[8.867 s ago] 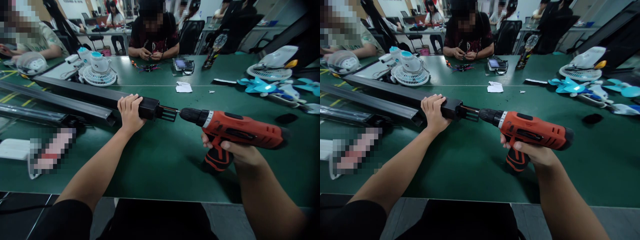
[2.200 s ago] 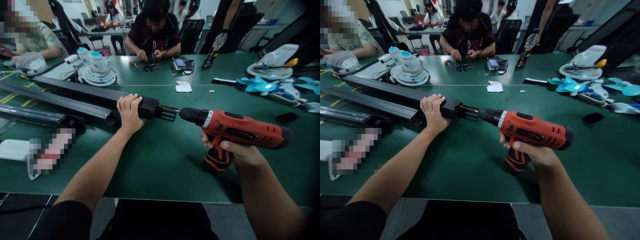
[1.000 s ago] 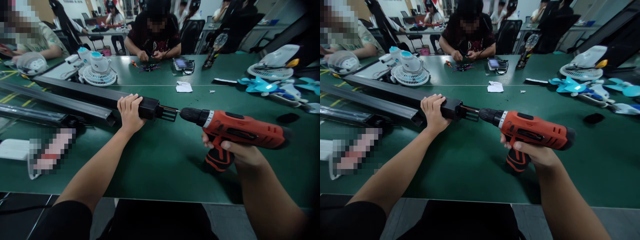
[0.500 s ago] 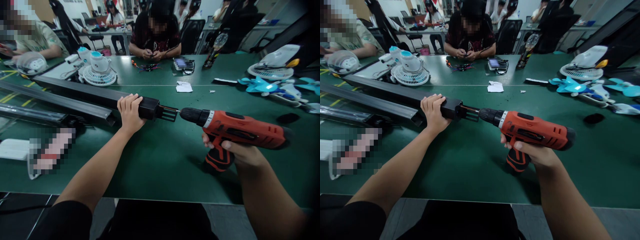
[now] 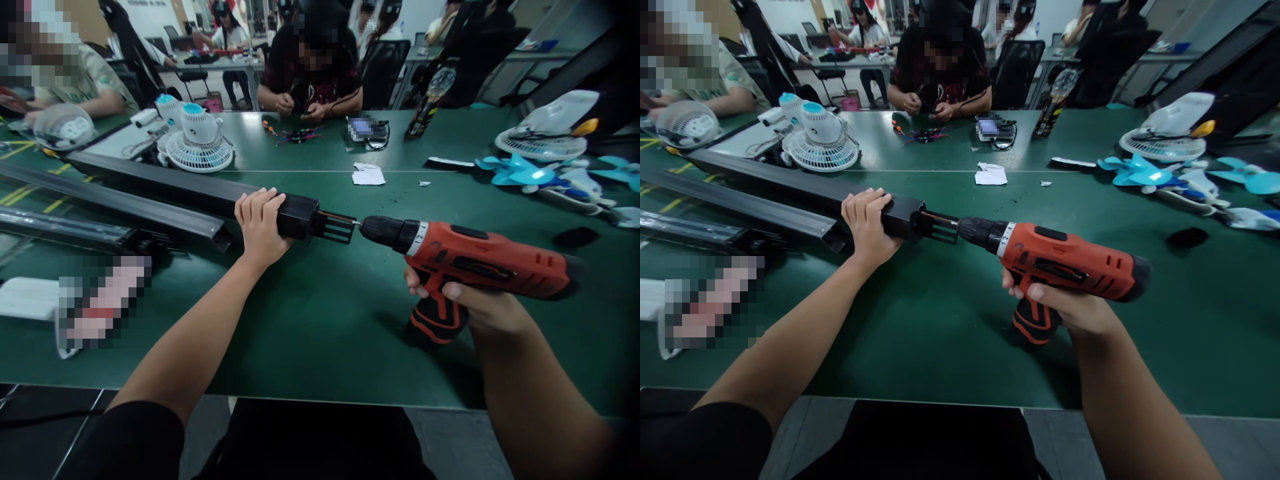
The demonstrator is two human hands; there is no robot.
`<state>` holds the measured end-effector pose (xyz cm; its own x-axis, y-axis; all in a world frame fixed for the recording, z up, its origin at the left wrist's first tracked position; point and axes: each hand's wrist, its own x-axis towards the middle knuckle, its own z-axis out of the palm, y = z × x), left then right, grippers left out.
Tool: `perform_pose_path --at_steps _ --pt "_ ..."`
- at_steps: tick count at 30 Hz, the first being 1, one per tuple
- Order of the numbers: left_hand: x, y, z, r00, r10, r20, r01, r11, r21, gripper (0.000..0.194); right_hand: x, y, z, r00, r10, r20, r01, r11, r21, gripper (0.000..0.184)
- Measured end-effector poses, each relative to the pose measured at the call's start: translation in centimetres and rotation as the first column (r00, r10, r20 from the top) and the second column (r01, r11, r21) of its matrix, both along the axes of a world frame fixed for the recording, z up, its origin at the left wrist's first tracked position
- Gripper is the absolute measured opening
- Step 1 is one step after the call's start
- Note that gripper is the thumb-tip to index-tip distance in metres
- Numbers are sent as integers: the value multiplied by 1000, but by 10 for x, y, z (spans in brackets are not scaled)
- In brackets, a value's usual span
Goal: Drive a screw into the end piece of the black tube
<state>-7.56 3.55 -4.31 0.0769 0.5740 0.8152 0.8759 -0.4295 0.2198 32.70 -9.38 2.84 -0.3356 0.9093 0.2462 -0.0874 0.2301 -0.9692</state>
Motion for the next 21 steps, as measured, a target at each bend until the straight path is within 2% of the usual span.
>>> perform_pose_path --at_steps 14,21 --pt "-2 2 -2 998 -55 18 55 998 3 69 2 2 -3 1000 2 -11 -2 1000 21 41" --pt "-1 3 -4 1000 -18 -12 19 999 51 70 0 2 1 1000 -3 7 3 1000 24 41"
